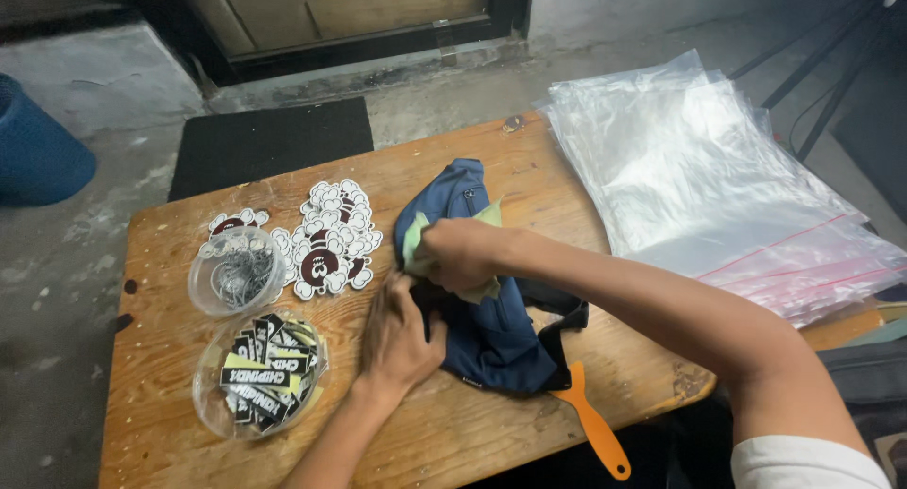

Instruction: The person wipes a blue fanny pack with a green cloth, then uses an orange plastic scraper on the bag's surface. Finally, the person attaches a small chain to a sticker and places it on the bag.

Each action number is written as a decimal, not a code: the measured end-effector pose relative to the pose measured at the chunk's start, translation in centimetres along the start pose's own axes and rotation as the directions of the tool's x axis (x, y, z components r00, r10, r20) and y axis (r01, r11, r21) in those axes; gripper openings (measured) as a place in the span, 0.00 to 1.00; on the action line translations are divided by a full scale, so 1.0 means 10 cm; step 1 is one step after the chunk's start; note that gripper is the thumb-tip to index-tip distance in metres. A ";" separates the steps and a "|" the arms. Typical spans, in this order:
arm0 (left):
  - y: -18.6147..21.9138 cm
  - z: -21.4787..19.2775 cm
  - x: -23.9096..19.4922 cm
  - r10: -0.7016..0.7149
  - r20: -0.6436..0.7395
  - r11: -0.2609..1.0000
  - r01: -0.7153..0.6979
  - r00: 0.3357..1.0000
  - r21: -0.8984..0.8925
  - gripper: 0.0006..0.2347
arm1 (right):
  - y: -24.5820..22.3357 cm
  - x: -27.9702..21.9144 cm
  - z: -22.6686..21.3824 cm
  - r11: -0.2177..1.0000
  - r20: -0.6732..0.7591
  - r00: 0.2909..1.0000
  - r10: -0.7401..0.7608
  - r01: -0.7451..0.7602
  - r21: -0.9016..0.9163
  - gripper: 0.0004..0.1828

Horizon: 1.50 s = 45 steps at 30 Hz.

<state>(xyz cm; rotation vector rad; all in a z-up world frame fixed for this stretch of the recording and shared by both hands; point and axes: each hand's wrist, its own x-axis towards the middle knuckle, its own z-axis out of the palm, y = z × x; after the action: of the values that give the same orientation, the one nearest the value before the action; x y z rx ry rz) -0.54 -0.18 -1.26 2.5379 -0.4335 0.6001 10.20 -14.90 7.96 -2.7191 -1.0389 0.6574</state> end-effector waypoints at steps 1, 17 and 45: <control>-0.01 0.03 0.01 -0.018 -0.007 0.999 0.018 1.000 -0.040 0.25 | 0.05 0.01 -0.11 1.000 -0.088 0.996 0.004 -0.006 -0.021 0.16; -0.07 -0.24 0.11 -0.323 0.174 0.792 0.367 0.930 -0.489 0.21 | 0.02 -0.17 -0.03 0.977 0.153 0.972 -0.181 0.159 0.141 0.17; -0.16 -0.12 0.13 0.045 0.117 0.999 -0.041 0.992 -0.032 0.12 | -0.23 -0.79 0.63 0.907 -0.022 0.962 -0.271 0.248 -0.340 0.08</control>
<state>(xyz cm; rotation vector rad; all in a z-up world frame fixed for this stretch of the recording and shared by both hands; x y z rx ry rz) 0.80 1.53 -0.32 2.5500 -0.5359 0.4578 0.70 -18.53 5.73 -2.7690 -1.5885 0.3661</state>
